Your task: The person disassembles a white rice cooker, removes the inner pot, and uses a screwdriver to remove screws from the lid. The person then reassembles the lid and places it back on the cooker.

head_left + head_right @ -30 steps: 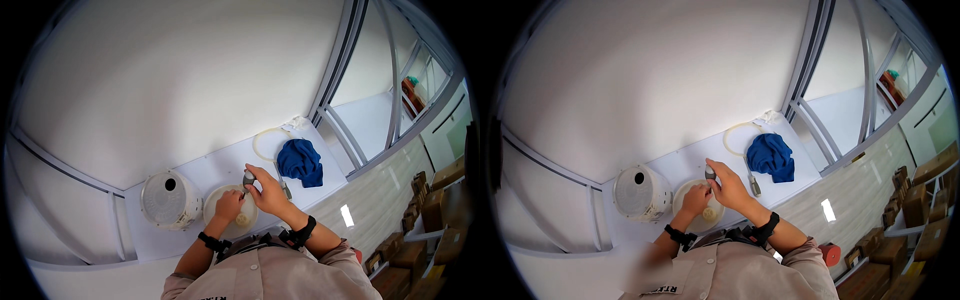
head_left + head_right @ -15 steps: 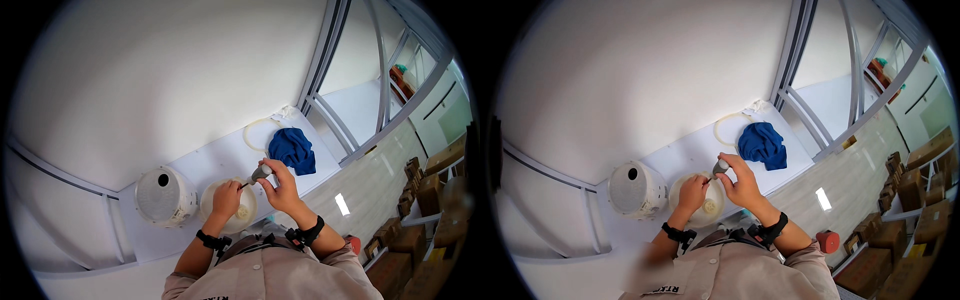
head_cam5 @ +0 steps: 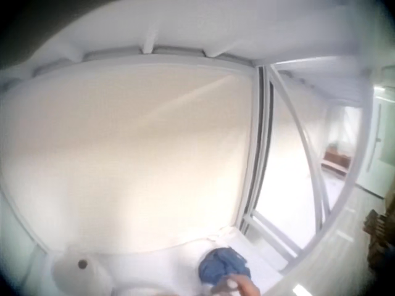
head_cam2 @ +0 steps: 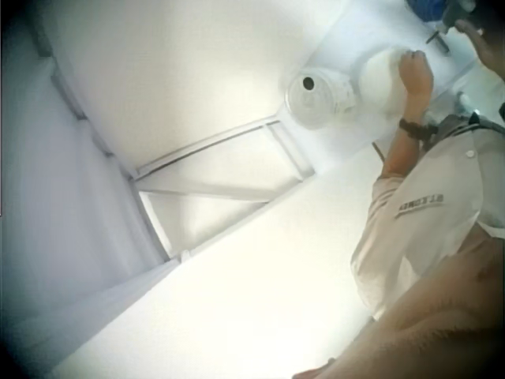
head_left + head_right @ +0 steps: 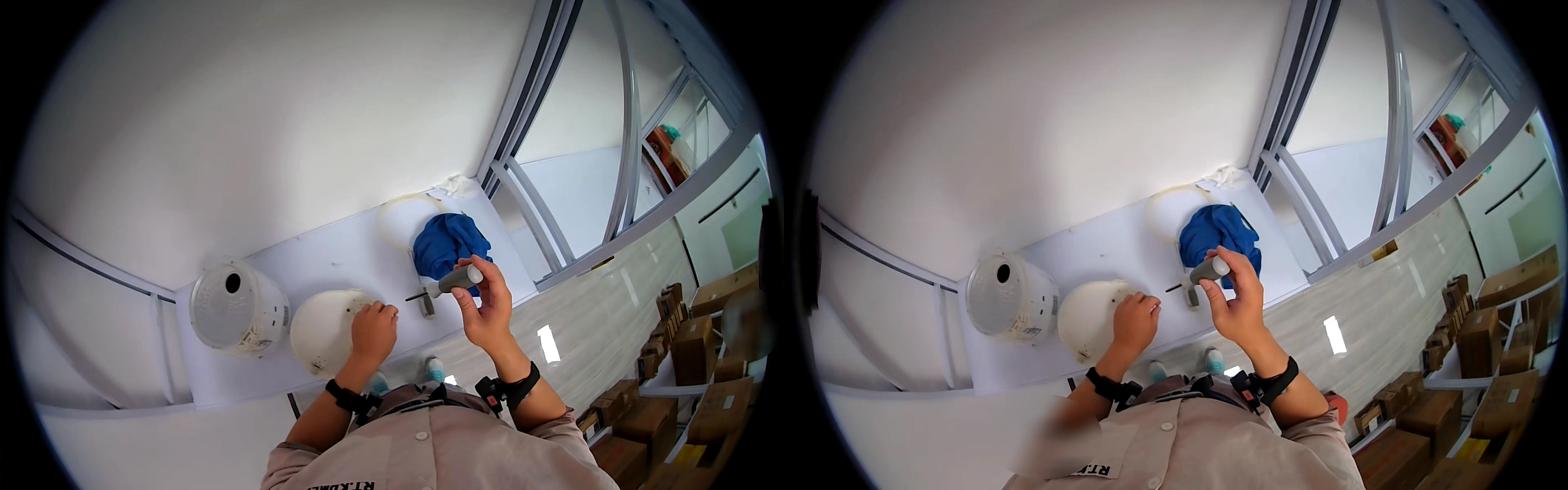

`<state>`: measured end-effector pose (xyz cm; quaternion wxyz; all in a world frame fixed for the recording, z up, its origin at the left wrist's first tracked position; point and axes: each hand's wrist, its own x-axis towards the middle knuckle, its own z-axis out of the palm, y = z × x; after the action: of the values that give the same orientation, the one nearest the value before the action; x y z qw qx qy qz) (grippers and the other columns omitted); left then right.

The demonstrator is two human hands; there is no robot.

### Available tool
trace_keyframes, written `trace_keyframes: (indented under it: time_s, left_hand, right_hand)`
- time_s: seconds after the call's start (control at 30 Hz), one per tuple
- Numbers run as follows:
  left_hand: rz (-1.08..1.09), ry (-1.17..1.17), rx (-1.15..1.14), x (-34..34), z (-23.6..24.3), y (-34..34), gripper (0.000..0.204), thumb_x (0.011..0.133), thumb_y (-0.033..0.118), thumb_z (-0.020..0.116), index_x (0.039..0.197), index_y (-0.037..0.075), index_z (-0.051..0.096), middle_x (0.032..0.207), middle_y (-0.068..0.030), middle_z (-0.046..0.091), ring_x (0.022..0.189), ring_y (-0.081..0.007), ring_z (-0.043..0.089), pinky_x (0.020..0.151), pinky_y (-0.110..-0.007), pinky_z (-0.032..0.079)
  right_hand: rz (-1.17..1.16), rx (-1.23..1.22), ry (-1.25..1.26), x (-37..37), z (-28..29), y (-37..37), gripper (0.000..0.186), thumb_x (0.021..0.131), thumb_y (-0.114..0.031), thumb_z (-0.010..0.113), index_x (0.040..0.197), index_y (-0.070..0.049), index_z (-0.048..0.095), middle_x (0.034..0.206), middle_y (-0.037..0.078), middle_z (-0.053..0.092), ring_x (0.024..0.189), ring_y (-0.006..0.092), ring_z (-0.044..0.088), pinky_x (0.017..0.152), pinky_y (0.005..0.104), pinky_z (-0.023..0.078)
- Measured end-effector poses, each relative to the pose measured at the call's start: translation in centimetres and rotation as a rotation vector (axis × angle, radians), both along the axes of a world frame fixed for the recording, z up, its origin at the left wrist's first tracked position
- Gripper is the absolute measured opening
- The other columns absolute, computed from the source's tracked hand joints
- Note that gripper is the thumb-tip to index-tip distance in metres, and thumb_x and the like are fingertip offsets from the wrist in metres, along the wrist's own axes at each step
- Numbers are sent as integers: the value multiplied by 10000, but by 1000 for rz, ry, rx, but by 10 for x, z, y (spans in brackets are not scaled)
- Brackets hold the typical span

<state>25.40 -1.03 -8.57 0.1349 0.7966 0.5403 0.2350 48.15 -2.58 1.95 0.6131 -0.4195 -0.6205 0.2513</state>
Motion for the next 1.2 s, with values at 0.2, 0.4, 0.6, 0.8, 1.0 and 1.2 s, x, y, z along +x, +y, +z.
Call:
trace_keyframes:
  time_s: [0.2, 0.4, 0.6, 0.8, 1.0, 1.2]
  left_hand:
    - [133, 114, -5, 38, -31, -5, 105, 883, 109, 700, 967, 100, 762, 914, -101, 699, 887, -335, 656, 770, -464, 536]
    - [246, 206, -23, 57, -42, -9, 223, 829, 51, 632, 996, 93, 773, 938, -100, 720, 904, -321, 660, 775, -440, 521]
    - [345, 195, 5, 66, -40, -10, 238, 831, 65, 646, 1034, 108, 763, 975, -77, 709, 957, -305, 655, 815, -439, 514]
    - [527, 73, 197, 47, -12, -20, 200, 860, 127, 711, 1057, 127, 744, 1041, -42, 687, 984, -294, 646, 844, -444, 509]
    - [752, 83, 195, -4, -10, -34, 220, 881, 178, 733, 1094, 126, 745, 1057, -62, 702, 966, -312, 653, 847, -470, 503]
    - [773, 74, 171, -28, -29, -27, 172, 868, 228, 764, 1025, 159, 770, 998, -15, 706, 964, -278, 651, 835, -458, 476]
  right_hand:
    - [81, -19, 63, 51, -8, 9, 583, 923, 73, 727, 1453, -14, 502, 1346, 181, 588, 1247, 285, 622, 1065, 398, 523]
    - [174, -12, 89, 79, -12, 22, 581, 918, 76, 732, 1448, -19, 512, 1334, 181, 592, 1250, 282, 622, 1058, 396, 522]
    - [257, -6, 104, 90, -12, 34, 566, 912, 70, 746, 1426, -12, 524, 1318, 181, 601, 1235, 281, 632, 1052, 395, 526]
    - [352, -10, 148, 82, -20, 46, 556, 925, 57, 743, 1411, -23, 486, 1332, 204, 604, 1219, 277, 641, 1040, 388, 529]
    - [523, 8, 99, 43, -31, 50, 514, 953, 30, 724, 1326, -55, 381, 1338, 245, 622, 1195, 279, 655, 1012, 387, 535]
    - [542, 9, -119, -1, -35, 46, 486, 960, -22, 730, 1257, -53, 347, 1326, 231, 663, 1099, 321, 722, 922, 377, 561]
